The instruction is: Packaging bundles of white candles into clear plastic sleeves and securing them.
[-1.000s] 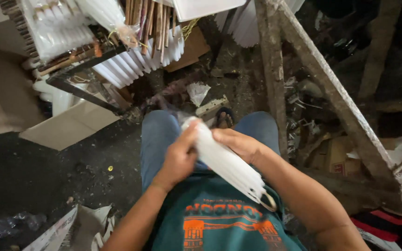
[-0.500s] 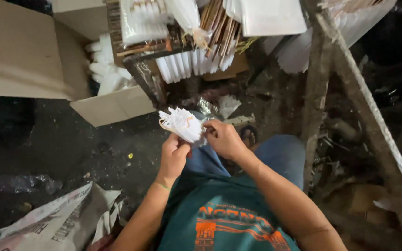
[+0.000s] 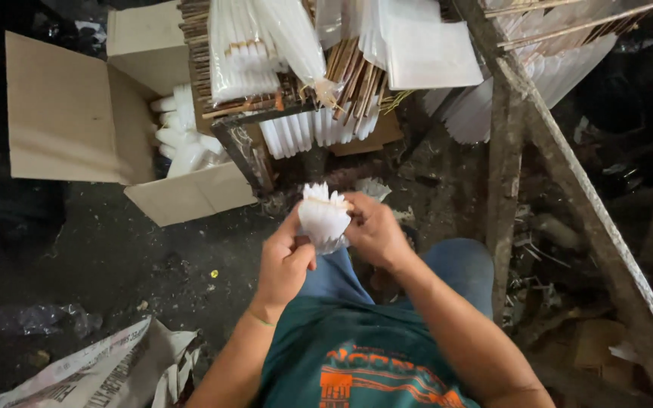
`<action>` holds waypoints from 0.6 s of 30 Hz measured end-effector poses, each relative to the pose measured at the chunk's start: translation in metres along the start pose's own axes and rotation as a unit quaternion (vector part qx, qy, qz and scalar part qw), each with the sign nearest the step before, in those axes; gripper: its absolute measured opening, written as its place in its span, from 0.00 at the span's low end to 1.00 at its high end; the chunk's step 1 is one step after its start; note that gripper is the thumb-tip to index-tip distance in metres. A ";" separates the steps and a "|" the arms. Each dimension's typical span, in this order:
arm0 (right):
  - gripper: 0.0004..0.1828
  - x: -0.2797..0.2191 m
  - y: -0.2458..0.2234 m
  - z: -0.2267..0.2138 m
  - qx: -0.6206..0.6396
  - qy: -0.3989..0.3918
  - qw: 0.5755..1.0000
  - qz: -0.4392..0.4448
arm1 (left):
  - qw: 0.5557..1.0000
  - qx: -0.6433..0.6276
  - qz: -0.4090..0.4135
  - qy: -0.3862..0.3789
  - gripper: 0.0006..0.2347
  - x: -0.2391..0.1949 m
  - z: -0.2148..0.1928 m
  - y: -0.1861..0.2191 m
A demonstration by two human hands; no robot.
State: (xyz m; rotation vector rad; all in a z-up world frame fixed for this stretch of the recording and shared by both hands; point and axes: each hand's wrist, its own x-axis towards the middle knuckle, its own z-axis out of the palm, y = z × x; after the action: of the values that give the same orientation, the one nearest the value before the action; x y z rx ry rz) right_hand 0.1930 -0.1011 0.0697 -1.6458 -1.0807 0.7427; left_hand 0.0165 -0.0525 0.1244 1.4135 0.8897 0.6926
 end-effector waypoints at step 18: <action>0.17 0.009 -0.071 -0.028 0.293 0.042 0.950 -0.094 | 0.991 -0.076 0.104 -0.019 0.34 -0.003 -0.012 0.077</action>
State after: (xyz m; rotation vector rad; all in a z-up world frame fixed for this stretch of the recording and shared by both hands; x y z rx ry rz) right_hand 0.1995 -0.0958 0.1464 -1.0420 -0.8351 0.7678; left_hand 0.0123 -0.0439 0.2020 1.3888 0.6505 0.8699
